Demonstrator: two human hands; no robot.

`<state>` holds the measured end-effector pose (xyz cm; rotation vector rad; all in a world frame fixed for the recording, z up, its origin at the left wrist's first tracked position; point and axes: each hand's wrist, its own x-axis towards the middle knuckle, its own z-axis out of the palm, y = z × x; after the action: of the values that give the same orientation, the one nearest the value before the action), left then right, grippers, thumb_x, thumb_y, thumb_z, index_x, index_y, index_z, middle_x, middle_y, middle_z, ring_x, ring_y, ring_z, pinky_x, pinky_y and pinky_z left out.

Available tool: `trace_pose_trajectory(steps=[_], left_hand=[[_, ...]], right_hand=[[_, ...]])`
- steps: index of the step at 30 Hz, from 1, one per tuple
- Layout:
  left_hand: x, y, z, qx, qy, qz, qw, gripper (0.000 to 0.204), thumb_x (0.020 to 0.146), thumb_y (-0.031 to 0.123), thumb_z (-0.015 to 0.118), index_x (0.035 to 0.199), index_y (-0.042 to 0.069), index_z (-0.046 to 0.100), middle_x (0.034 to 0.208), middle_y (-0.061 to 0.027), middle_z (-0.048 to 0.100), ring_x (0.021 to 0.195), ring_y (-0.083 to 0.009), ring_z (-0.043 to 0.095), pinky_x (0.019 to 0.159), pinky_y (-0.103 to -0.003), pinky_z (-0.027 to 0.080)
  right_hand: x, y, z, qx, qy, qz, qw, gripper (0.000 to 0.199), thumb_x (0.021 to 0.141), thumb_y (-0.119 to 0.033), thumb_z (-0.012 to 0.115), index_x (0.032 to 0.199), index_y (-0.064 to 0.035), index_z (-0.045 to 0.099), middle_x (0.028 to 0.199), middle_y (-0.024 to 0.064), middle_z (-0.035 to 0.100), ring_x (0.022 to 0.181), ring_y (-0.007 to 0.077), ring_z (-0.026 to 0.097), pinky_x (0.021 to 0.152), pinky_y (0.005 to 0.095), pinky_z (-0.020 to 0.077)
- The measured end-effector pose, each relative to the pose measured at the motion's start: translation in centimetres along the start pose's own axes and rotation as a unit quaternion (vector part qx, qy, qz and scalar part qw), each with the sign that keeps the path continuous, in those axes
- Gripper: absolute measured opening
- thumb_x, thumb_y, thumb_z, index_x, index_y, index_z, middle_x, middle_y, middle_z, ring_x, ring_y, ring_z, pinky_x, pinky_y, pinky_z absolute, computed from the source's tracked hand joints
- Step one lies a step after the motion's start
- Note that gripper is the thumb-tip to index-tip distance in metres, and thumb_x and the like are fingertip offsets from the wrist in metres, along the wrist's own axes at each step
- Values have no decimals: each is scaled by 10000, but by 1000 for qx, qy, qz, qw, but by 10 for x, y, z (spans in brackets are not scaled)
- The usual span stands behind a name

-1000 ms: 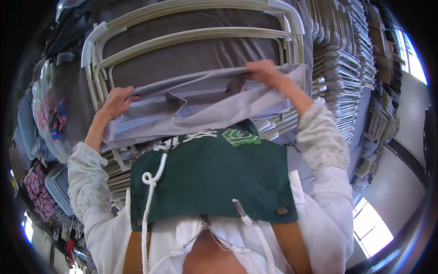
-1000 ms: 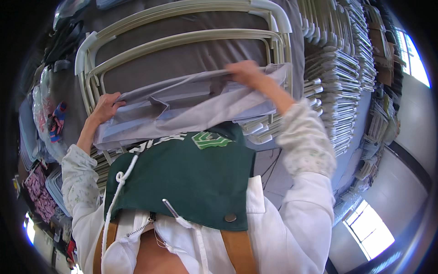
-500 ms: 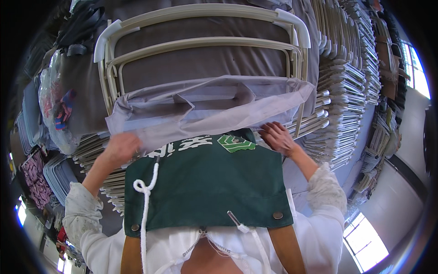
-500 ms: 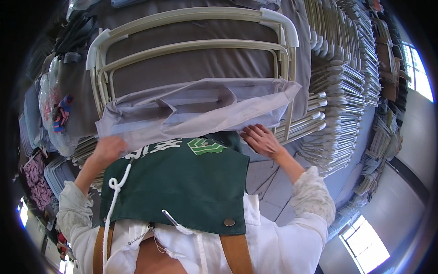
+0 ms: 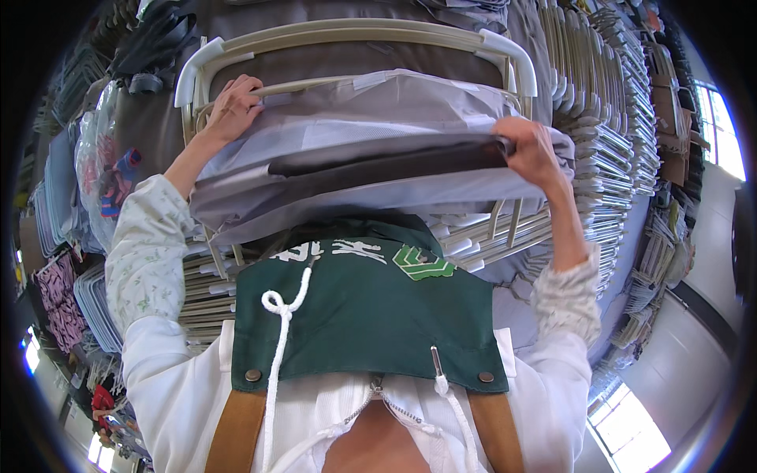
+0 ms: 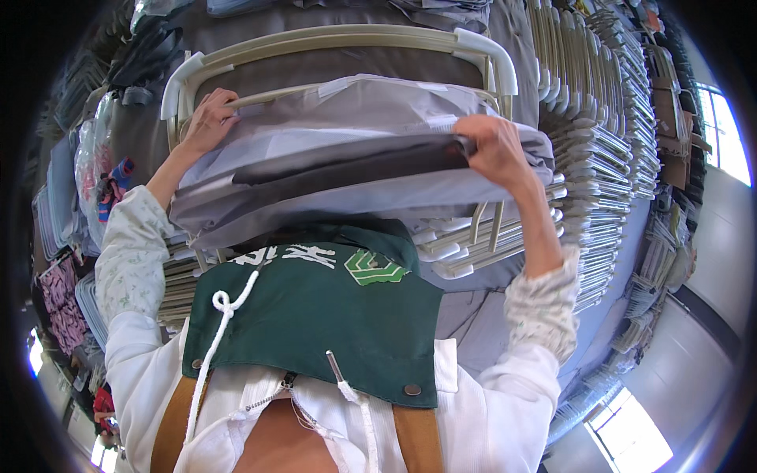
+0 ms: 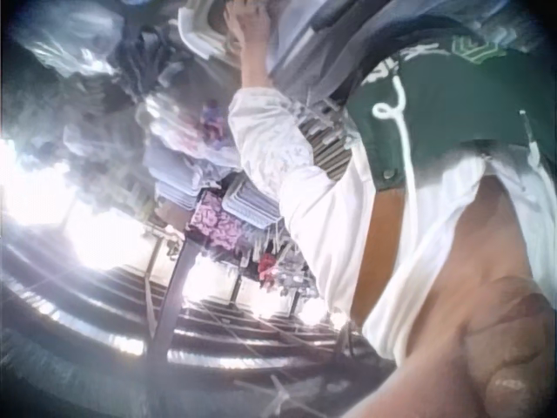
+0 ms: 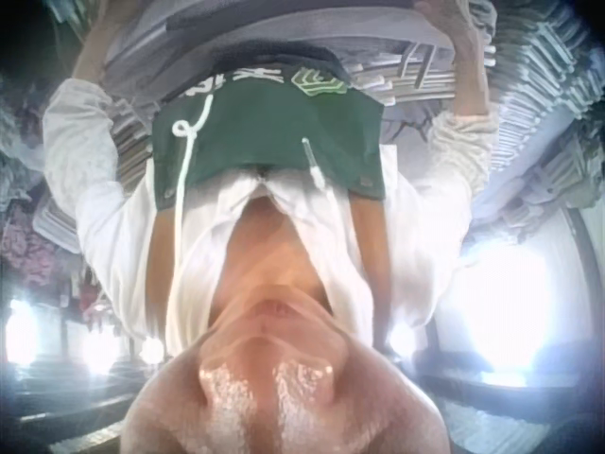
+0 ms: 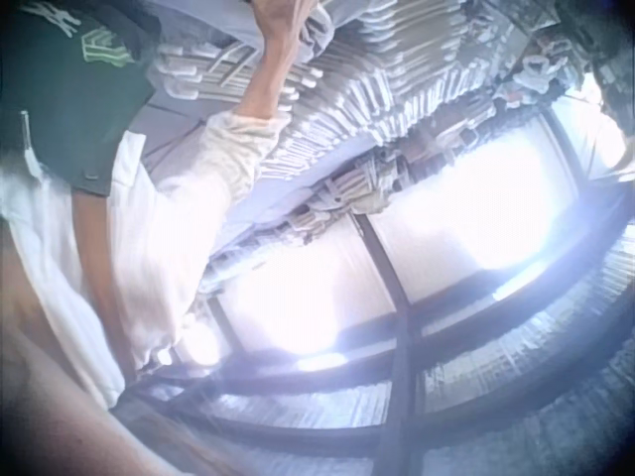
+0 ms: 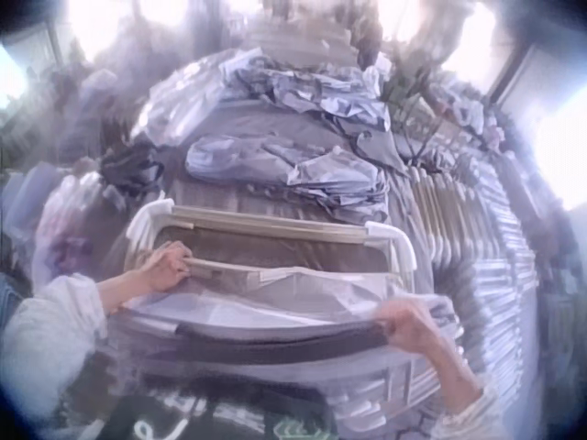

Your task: The person repeatedly picks up a white plastic clothes drying rack, places a gray garment on it, folds the garment, and then stacks the rack with the folded item onto a growing pile. This cycle is performed multiple times in a warehouse-like setting.

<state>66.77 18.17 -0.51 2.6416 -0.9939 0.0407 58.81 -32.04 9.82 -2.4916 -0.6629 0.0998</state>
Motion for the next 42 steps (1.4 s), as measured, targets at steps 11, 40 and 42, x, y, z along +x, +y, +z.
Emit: trace_pose_trajectory(steps=[11, 40, 42], left_hand=[[19, 10, 5, -68, 77, -19, 995, 225, 605, -16, 706, 695, 17, 502, 816, -122, 538, 790, -308, 560, 685, -394, 453], [69, 40, -35, -319, 60, -56, 944, 364, 801, 186, 742, 1108, 54, 598, 1273, -120, 530, 1125, -336, 511, 956, -401, 425], [111, 50, -9, -218, 92, -26, 971, 436, 837, 183, 705, 1233, 50, 578, 1296, -112, 566, 1100, -298, 546, 938, -365, 441]], right_hand=[[63, 44, 66, 61, -41, -72, 995, 390, 739, -323, 786, 994, -61, 648, 1093, 94, 622, 976, 280, 614, 818, 399, 492], [179, 26, 81, 157, -194, 33, 968, 169, 857, -92, 633, 1016, -37, 612, 866, 113, 692, 861, 303, 669, 792, 393, 508], [181, 30, 79, 212, -192, 36, 957, 160, 857, -48, 627, 1011, -13, 603, 877, 115, 692, 867, 276, 673, 793, 365, 513]])
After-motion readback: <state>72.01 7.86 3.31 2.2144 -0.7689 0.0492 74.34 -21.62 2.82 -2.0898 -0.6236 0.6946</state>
